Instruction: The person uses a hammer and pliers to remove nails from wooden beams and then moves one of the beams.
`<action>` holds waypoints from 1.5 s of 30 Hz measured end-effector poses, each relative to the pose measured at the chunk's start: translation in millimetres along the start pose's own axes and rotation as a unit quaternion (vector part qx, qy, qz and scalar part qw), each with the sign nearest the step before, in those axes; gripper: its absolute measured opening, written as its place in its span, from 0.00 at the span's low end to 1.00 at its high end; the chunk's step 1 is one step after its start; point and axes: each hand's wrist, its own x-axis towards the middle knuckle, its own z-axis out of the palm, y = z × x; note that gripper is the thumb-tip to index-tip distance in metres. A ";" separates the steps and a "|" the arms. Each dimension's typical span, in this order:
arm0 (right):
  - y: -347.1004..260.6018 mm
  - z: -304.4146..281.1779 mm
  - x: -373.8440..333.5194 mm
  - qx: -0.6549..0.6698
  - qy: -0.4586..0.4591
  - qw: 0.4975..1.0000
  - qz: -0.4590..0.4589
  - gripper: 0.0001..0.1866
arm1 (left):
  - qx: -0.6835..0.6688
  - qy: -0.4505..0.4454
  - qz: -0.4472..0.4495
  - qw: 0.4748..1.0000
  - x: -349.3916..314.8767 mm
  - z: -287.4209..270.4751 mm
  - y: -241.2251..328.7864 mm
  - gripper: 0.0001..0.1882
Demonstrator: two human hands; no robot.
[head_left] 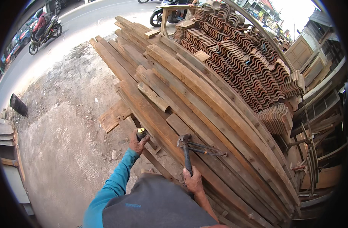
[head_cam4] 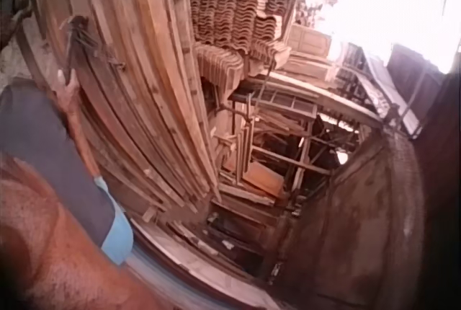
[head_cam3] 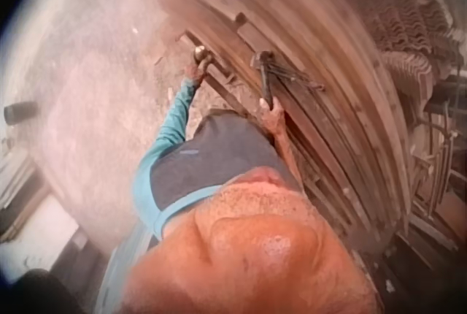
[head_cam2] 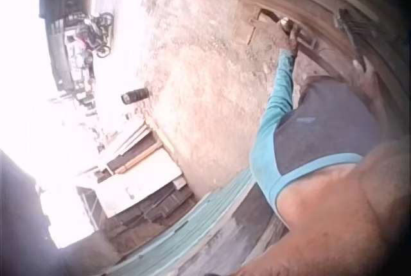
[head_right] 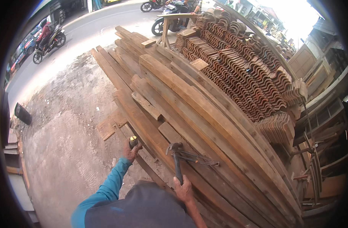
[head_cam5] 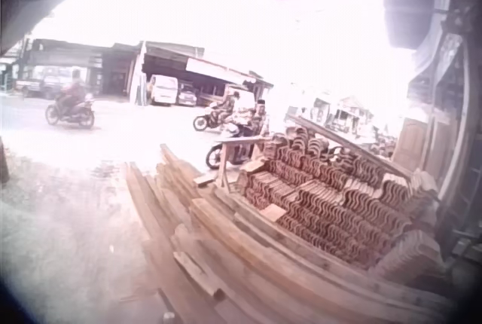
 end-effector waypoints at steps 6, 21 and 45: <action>-25.6 -0.2 -12.3 0.050 -0.014 0.997 0.058 0.21 | -0.001 -0.007 -0.049 0.999 25.9 -3.1 48.5 0.22; -13.7 5.5 -6.1 0.055 -0.010 0.998 0.010 0.18 | -0.006 -0.073 -0.051 0.996 7.8 1.0 36.0 0.17; -81.6 39.7 18.5 -0.234 -0.069 0.947 -0.209 0.15 | 0.070 -0.114 0.072 0.988 -6.9 0.4 32.6 0.14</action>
